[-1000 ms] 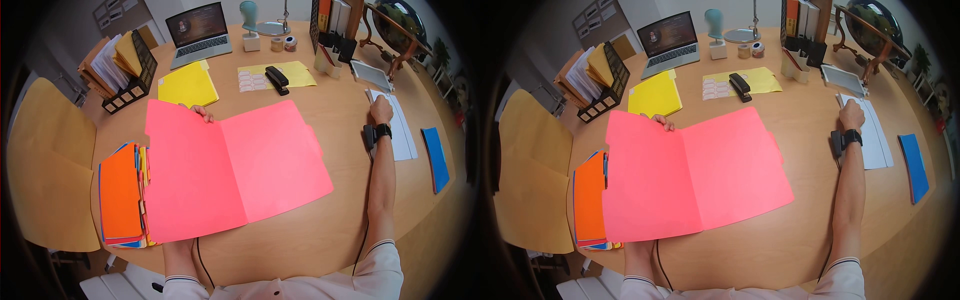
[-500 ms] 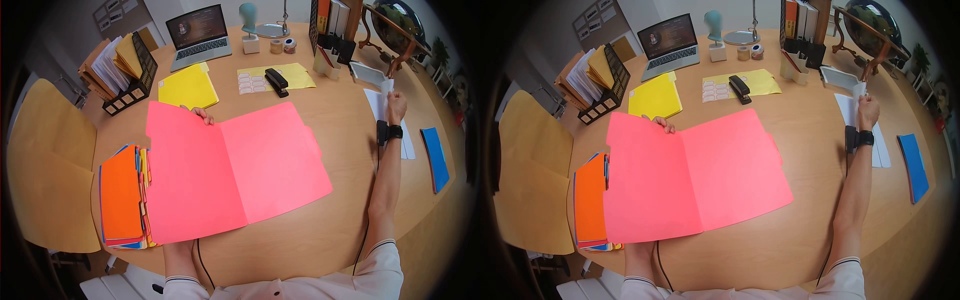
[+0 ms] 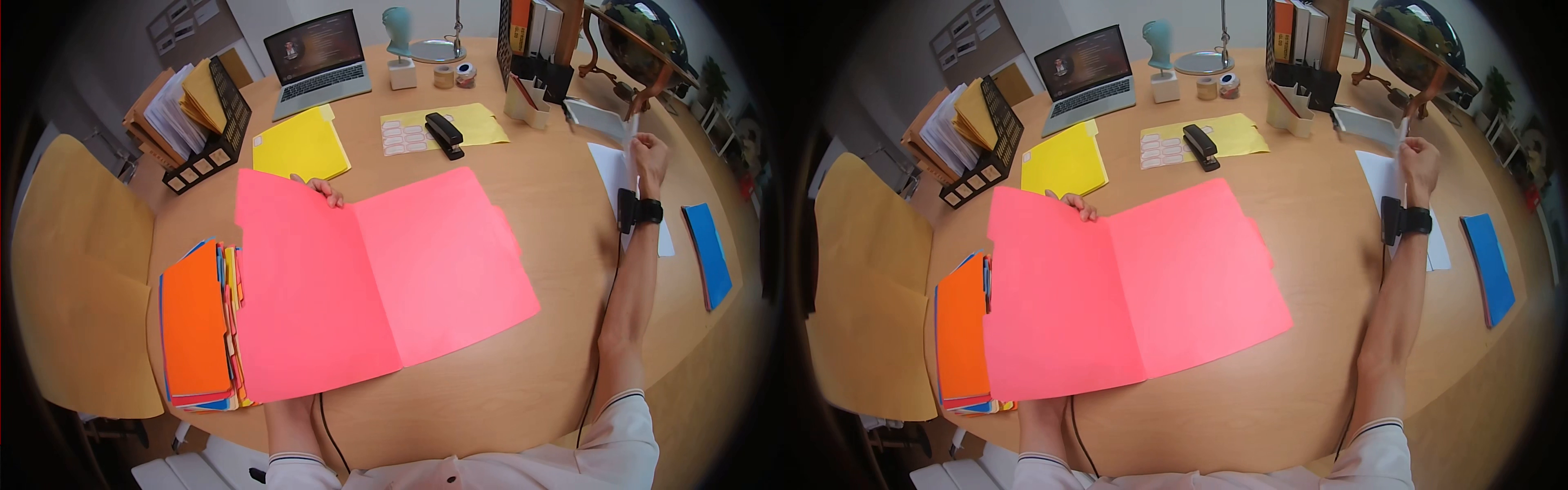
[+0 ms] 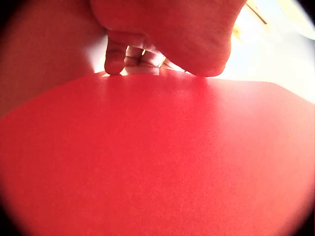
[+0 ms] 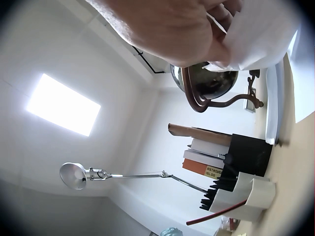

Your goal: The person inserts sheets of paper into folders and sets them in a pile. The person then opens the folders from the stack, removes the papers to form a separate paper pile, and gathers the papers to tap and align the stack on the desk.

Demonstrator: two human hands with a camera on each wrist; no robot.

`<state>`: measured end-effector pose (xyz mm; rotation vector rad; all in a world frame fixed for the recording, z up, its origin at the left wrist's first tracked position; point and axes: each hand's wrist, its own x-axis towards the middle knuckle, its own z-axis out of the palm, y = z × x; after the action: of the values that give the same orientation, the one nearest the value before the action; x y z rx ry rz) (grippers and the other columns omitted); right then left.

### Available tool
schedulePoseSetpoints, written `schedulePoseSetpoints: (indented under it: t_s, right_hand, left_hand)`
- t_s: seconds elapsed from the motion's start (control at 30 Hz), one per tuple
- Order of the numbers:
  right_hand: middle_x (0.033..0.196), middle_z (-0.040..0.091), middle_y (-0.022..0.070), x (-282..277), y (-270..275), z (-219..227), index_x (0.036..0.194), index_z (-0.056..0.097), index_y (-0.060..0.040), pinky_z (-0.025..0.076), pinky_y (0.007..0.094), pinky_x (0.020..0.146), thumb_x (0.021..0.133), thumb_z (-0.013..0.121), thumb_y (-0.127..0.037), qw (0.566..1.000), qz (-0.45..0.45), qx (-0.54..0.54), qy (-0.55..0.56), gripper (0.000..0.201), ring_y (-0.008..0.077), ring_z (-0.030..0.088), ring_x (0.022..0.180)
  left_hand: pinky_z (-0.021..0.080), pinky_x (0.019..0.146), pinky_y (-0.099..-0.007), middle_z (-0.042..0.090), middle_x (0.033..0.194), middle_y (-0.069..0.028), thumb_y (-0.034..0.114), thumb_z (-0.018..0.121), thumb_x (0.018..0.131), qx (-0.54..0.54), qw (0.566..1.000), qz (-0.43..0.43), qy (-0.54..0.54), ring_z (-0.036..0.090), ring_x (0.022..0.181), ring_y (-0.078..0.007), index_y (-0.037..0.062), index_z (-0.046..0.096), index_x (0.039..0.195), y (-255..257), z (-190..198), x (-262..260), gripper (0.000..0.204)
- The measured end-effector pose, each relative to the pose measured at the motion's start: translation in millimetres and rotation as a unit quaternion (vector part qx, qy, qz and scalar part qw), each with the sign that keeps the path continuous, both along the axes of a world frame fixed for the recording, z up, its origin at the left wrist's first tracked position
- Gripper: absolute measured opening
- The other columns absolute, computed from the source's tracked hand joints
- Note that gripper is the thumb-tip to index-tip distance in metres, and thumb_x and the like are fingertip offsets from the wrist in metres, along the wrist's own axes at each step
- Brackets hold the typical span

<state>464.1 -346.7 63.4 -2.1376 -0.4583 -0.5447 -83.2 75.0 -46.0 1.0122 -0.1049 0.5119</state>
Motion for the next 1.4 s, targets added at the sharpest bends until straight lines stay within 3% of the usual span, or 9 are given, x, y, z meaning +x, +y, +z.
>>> schedulePoseSetpoints:
  t_s: [0.23, 0.3, 0.43, 0.77, 0.9, 1.07, 1.17, 1.3, 1.4]
  right_hand:
    - [0.088, 0.074, 0.0229, 23.9, 17.8, -59.4, 0.094, 0.075, 0.0011, 0.055, 0.0392, 0.079, 0.082, 0.074, -0.027, 0.958, 0.171, -0.169, 0.155, 0.031, 0.0342, 0.073, 0.093]
    - [0.093, 0.074, 0.0244, 24.4, 16.0, -72.6, 0.092, 0.074, 0.0012, 0.056, 0.0424, 0.083, 0.078, 0.076, -0.024, 0.961, 0.105, -0.248, 0.064, 0.029, 0.0373, 0.072, 0.096]
    - [0.098, 0.073, 0.0249, -20.9, 17.5, -39.1, 0.092, 0.074, 0.0027, 0.057, 0.0425, 0.086, 0.069, 0.081, -0.021, 0.937, 0.036, -0.329, 0.114, 0.034, 0.0386, 0.072, 0.097]
    - [0.100, 0.074, 0.0234, -50.9, 22.1, -10.4, 0.094, 0.072, 0.0057, 0.057, 0.0416, 0.086, 0.062, 0.086, -0.025, 0.920, 0.070, -0.343, 0.177, 0.047, 0.0363, 0.073, 0.095]
    - [0.108, 0.071, 0.0263, -55.5, 28.4, -19.2, 0.105, 0.068, 0.0051, 0.056, 0.0421, 0.087, 0.068, 0.080, -0.021, 0.913, 0.071, -0.372, 0.151, 0.047, 0.0376, 0.070, 0.102]
    - [0.114, 0.069, 0.0261, -58.0, 36.9, -27.1, 0.111, 0.067, 0.0015, 0.054, 0.0455, 0.093, 0.078, 0.068, -0.010, 0.909, 0.040, -0.401, 0.109, 0.035, 0.0413, 0.067, 0.109]
    - [0.115, 0.069, 0.0267, -40.9, 34.3, -39.1, 0.111, 0.067, 0.0009, 0.054, 0.0486, 0.093, 0.082, 0.064, -0.007, 0.937, 0.000, -0.345, 0.057, 0.030, 0.0426, 0.066, 0.110]
    - [0.112, 0.070, 0.0267, -35.8, 28.8, -35.6, 0.105, 0.069, 0.0019, 0.055, 0.0489, 0.090, 0.082, 0.066, -0.010, 0.946, -0.006, -0.311, 0.092, 0.026, 0.0416, 0.068, 0.106]
    - [0.089, 0.072, 0.0268, -56.3, 29.2, -13.2, 0.087, 0.073, 0.0030, 0.057, 0.0442, 0.081, 0.077, 0.069, -0.011, 0.923, 0.054, -0.350, 0.152, 0.018, 0.0391, 0.072, 0.091]
  left_hand:
    - [0.047, 0.091, -0.0417, 0.062, 0.084, -0.0105, 0.065, 0.016, 0.106, -0.005, 0.999, -0.036, -0.037, 0.057, 0.094, -0.0274, 0.0041, 0.063, 0.100, 3.0, -5.2, -1.8, 0.077]
    - [0.046, 0.090, -0.0413, 0.061, 0.079, -0.0099, 0.065, 0.017, 0.106, -0.032, 0.998, 0.043, 0.024, 0.056, 0.090, -0.0265, 0.0043, 0.063, 0.098, -14.8, 9.3, -6.2, 0.076]
    - [0.045, 0.089, -0.0413, 0.060, 0.076, -0.0095, 0.064, 0.018, 0.106, -0.009, 0.999, 0.036, 0.018, 0.056, 0.085, -0.0262, 0.0046, 0.062, 0.095, -11.8, 5.9, -1.9, 0.075]
    - [0.047, 0.089, -0.0404, 0.061, 0.075, -0.0084, 0.062, 0.016, 0.107, 0.023, 1.000, 0.009, 0.006, 0.058, 0.086, -0.0260, 0.0058, 0.063, 0.096, 0.1, 2.4, -1.7, 0.074]
    - [0.048, 0.089, -0.0405, 0.060, 0.076, -0.0078, 0.062, 0.017, 0.107, -0.010, 0.997, 0.062, 0.053, 0.057, 0.087, -0.0259, 0.0065, 0.062, 0.096, -17.4, 15.5, -6.2, 0.072]
    - [0.047, 0.090, -0.0405, 0.059, 0.079, -0.0089, 0.061, 0.018, 0.107, -0.003, 0.999, 0.025, 0.030, 0.056, 0.089, -0.0260, 0.0056, 0.060, 0.094, -11.7, 11.8, -5.0, 0.071]
    - [0.047, 0.089, -0.0409, 0.059, 0.078, -0.0095, 0.061, 0.018, 0.107, -0.006, 0.998, 0.032, 0.044, 0.056, 0.087, -0.0268, 0.0051, 0.060, 0.093, -12.4, 14.7, -4.7, 0.072]
    - [0.048, 0.087, -0.0402, 0.060, 0.078, -0.0094, 0.065, 0.019, 0.106, -0.004, 0.998, 0.030, 0.050, 0.056, 0.087, -0.0263, 0.0060, 0.061, 0.092, -10.3, 14.4, -3.2, 0.073]
    - [0.047, 0.087, -0.0415, 0.058, 0.075, -0.0095, 0.061, 0.016, 0.107, -0.012, 0.999, 0.033, 0.038, 0.056, 0.085, -0.0281, 0.0053, 0.060, 0.091, -6.6, 8.6, -2.4, 0.073]
